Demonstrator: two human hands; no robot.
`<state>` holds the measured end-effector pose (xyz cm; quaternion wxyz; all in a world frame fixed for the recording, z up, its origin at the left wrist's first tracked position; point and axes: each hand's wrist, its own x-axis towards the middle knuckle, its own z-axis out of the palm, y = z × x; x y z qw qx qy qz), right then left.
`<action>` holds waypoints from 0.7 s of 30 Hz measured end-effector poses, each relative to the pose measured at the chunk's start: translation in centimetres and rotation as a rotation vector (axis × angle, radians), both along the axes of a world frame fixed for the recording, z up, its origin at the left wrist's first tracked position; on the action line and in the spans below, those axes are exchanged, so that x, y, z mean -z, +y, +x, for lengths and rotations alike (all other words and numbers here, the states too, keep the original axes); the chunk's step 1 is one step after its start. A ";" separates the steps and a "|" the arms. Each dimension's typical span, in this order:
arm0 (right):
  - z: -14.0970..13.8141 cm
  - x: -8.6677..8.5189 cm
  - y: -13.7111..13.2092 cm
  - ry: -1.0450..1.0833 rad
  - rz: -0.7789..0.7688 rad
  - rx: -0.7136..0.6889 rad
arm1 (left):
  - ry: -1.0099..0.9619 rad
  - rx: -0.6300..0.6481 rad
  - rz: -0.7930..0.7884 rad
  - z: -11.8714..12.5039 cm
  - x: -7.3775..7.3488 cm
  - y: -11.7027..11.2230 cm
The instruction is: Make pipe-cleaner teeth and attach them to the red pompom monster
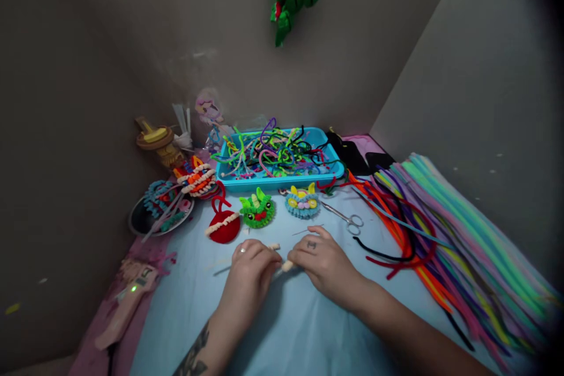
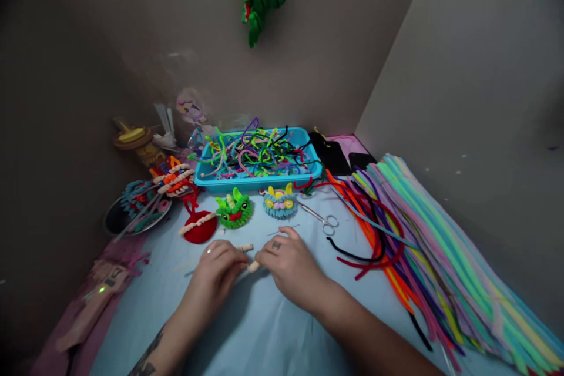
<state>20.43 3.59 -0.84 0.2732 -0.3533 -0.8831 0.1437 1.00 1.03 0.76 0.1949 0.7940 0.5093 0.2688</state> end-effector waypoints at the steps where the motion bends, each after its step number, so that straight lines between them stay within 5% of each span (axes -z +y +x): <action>1: 0.1 -0.2 0.0 0.033 -0.017 -0.023 | -0.048 0.007 -0.049 -0.1 -0.2 0.0; 9: 0.5 -1.5 -0.1 0.362 -0.392 -0.182 | -0.382 0.052 -0.394 -0.1 -2.0 -0.5; 15: -0.5 -1.3 -0.9 0.621 -0.723 -0.131 | -0.555 0.063 -0.519 0.1 -2.3 -0.6; 21: -1.0 -1.3 -1.1 0.665 -0.847 0.073 | -0.653 -0.166 -0.513 0.2 -1.7 -0.4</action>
